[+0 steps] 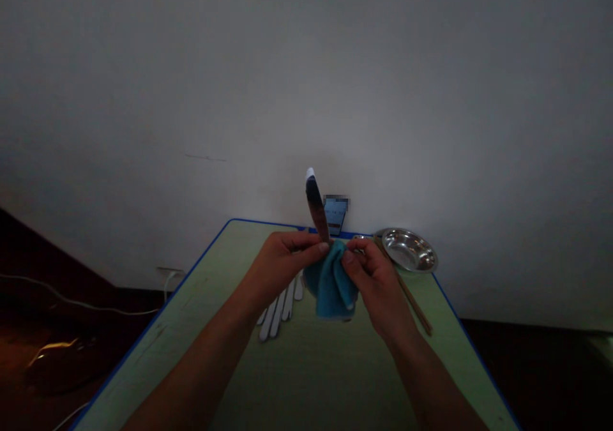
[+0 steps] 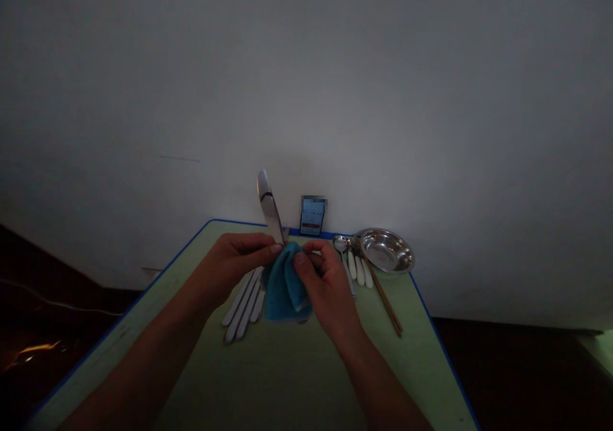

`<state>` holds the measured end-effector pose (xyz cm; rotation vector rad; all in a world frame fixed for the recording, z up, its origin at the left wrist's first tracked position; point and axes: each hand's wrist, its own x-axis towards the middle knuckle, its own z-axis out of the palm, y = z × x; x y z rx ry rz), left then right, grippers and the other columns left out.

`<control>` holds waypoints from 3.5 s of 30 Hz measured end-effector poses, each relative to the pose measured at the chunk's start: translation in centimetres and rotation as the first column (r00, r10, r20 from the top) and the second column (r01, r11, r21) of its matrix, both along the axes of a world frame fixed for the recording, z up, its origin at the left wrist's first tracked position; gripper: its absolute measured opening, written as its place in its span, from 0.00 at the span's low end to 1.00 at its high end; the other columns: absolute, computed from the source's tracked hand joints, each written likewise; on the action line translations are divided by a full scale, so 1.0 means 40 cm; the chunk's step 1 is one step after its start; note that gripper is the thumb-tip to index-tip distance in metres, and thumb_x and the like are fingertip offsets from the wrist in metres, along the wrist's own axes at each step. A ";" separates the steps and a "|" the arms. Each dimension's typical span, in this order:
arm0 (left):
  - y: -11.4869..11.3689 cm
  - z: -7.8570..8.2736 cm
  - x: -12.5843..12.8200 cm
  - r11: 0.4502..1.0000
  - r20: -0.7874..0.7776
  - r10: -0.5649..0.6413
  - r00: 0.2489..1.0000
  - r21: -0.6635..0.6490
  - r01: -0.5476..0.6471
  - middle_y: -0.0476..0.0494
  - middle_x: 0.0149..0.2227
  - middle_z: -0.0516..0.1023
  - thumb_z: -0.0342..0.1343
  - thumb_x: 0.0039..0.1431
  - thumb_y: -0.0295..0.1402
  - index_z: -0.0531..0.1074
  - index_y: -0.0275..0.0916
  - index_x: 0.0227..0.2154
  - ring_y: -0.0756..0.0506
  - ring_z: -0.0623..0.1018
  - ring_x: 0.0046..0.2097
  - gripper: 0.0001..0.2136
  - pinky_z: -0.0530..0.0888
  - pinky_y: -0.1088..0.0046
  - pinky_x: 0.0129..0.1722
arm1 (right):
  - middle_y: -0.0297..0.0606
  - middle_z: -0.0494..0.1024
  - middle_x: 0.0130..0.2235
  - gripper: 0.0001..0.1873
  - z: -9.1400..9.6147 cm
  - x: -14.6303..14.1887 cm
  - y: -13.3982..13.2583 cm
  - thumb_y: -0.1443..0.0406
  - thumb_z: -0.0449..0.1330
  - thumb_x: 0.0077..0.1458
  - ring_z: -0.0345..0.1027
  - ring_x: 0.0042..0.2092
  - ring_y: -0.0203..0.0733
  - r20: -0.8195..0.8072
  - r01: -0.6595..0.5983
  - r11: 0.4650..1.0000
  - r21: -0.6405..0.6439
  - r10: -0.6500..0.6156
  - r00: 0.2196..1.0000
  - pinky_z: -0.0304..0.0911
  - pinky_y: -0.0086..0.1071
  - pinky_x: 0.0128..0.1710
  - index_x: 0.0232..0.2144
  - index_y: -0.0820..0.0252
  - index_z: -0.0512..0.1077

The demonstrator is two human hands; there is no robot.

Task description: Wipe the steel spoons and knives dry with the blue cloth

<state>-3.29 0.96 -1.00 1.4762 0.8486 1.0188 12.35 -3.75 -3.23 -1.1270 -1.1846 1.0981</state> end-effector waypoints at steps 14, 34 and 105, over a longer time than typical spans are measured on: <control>-0.008 -0.005 0.006 0.999 -0.057 0.032 0.998 0.039 -0.030 0.46 0.26 0.78 0.59 0.49 0.35 0.78 0.36 0.27 0.46 0.75 0.31 0.08 0.70 0.71 0.33 | 0.26 0.69 0.25 0.15 -0.007 -0.001 -0.007 0.53 0.59 0.51 0.60 0.24 0.32 0.009 -0.075 0.996 -0.052 0.076 0.997 0.54 0.24 0.22 0.32 0.55 0.61; -0.014 0.000 0.012 0.991 -0.001 0.043 0.999 0.129 -0.043 0.46 0.30 0.75 0.61 0.48 0.32 0.78 0.37 0.24 0.47 0.73 0.35 0.05 0.69 0.72 0.38 | 0.28 0.60 0.25 0.16 0.019 -0.013 -0.030 0.52 0.49 0.58 0.53 0.25 0.31 0.256 -0.152 0.988 -0.004 0.148 0.955 0.52 0.24 0.22 0.32 0.58 0.64; 0.000 0.023 -0.034 0.951 0.117 0.301 0.946 0.040 -0.307 0.50 0.23 0.79 0.65 0.42 0.33 0.79 0.41 0.21 0.49 0.74 0.28 0.03 0.70 0.75 0.31 | 0.27 0.59 0.23 0.18 0.009 -0.028 -0.044 0.51 0.46 0.60 0.53 0.23 0.30 0.383 -0.170 0.985 -0.004 0.158 0.910 0.49 0.24 0.21 0.26 0.58 0.59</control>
